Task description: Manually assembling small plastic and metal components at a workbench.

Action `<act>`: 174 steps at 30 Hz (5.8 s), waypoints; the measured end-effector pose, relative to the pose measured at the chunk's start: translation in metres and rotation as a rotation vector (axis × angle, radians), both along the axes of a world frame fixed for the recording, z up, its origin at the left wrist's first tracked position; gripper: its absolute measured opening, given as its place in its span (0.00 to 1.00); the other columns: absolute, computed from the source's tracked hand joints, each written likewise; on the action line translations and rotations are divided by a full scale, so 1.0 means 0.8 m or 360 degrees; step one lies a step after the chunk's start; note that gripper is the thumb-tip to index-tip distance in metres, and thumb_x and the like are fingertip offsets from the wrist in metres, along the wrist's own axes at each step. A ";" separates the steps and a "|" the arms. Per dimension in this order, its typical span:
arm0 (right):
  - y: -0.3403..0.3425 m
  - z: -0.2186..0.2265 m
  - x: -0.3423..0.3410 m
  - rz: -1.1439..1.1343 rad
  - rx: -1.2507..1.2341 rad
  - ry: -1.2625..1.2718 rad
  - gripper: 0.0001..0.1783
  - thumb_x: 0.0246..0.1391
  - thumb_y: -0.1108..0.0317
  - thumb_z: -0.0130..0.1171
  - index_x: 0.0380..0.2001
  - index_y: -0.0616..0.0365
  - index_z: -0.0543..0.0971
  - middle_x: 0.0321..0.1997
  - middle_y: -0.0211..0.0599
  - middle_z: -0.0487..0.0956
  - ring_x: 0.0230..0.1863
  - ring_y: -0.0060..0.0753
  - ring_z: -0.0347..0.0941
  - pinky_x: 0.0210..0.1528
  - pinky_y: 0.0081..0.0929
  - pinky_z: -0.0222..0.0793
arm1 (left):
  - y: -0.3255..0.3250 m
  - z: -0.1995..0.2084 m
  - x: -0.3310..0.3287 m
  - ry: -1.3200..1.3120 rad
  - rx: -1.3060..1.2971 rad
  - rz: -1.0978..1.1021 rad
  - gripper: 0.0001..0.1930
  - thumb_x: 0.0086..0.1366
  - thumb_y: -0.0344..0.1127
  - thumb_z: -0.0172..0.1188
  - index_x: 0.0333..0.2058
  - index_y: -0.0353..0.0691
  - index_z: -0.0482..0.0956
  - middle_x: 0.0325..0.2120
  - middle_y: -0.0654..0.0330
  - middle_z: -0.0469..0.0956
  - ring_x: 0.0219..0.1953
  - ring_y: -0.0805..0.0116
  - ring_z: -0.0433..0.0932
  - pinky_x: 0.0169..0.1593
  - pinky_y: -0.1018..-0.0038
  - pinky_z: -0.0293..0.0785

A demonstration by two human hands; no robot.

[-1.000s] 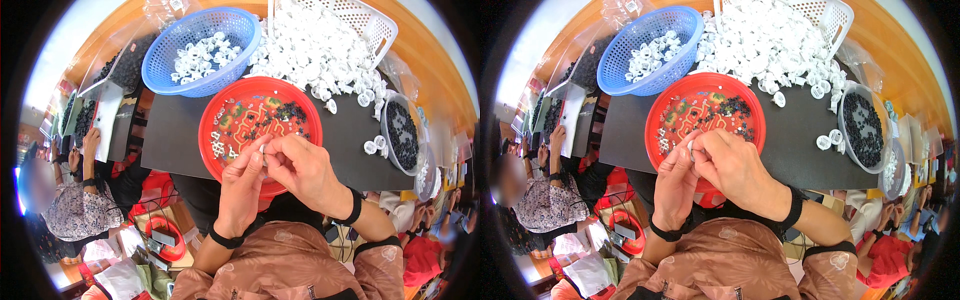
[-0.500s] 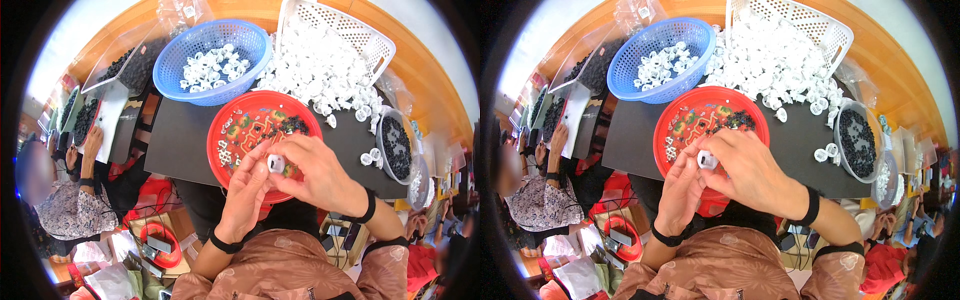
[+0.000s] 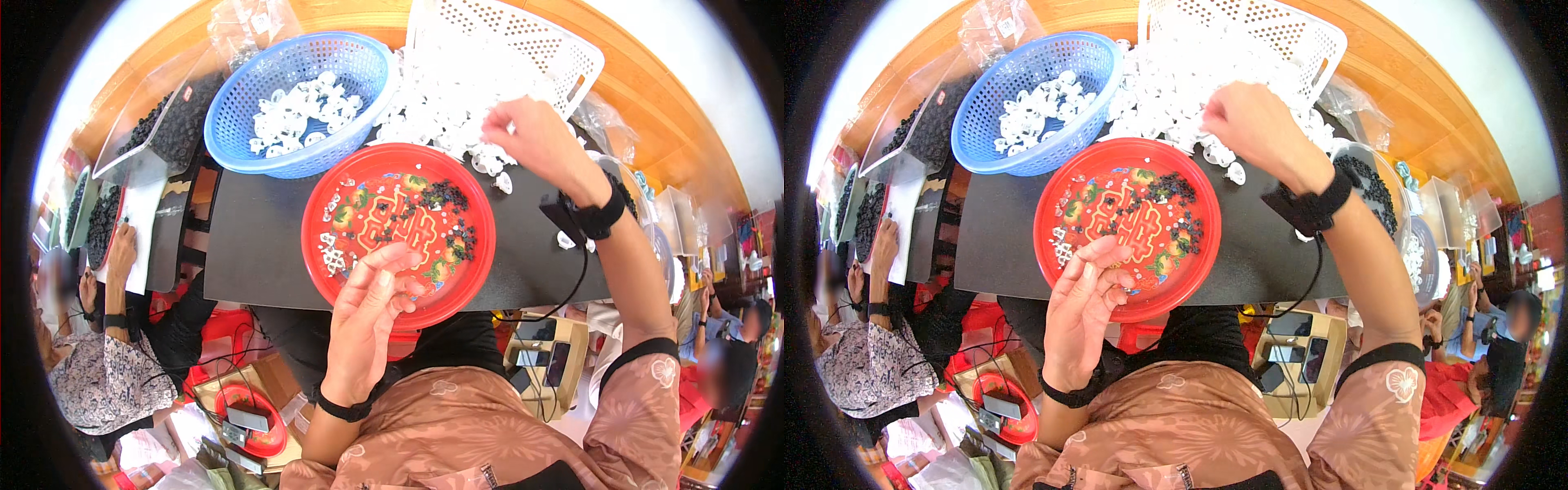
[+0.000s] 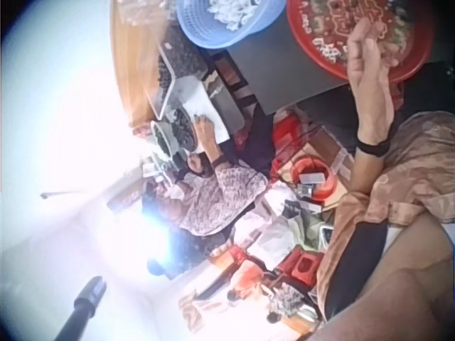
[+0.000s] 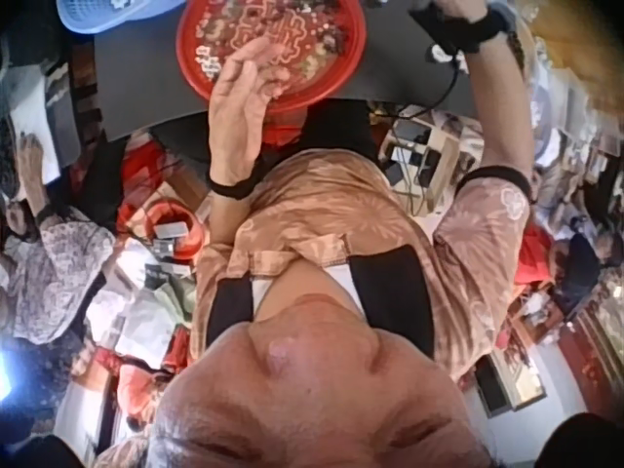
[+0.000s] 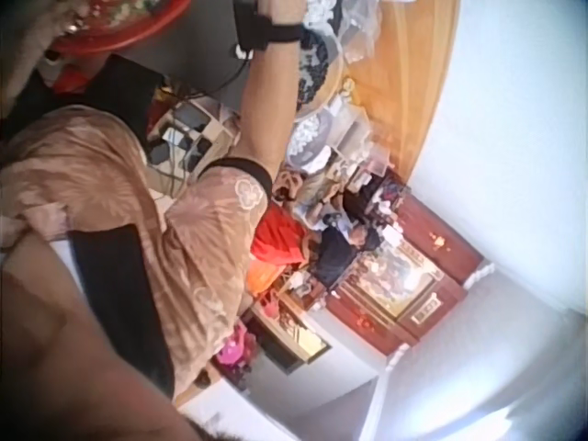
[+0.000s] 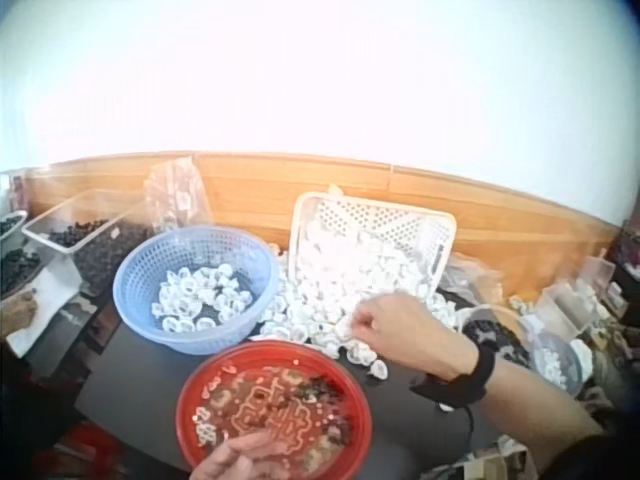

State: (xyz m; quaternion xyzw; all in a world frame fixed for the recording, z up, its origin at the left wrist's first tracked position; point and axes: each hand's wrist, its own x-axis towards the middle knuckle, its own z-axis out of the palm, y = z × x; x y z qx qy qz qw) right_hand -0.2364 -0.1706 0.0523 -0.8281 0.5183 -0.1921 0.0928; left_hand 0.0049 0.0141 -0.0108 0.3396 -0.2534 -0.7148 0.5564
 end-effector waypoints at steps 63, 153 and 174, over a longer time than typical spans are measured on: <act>0.126 -0.065 0.080 0.0516 0.0255 -0.0015 0.04 0.48 0.72 0.60 0.29 0.58 0.79 0.33 0.45 0.78 0.31 0.53 0.77 0.33 0.45 0.72 | -0.007 -0.021 0.039 0.0119 -0.0049 0.0417 0.13 0.73 0.38 0.49 0.50 0.36 0.72 0.43 0.58 0.79 0.39 0.70 0.79 0.47 0.75 0.76; 0.156 -0.068 0.089 0.0799 -0.0376 -0.0284 0.06 0.49 0.71 0.54 0.32 0.58 0.72 0.31 0.34 0.67 0.32 0.36 0.66 0.39 0.33 0.59 | -0.008 -0.008 -0.009 -0.0074 -0.0044 0.0214 0.19 0.74 0.39 0.48 0.52 0.27 0.74 0.50 0.52 0.77 0.47 0.70 0.79 0.49 0.72 0.78; 0.157 -0.061 0.091 0.0768 -0.0739 -0.0028 0.12 0.49 0.69 0.54 0.37 0.60 0.75 0.29 0.29 0.67 0.26 0.25 0.68 0.42 0.35 0.60 | -0.010 -0.003 -0.013 -0.0013 0.0015 0.0201 0.19 0.74 0.40 0.49 0.54 0.30 0.74 0.45 0.58 0.80 0.44 0.75 0.77 0.49 0.75 0.74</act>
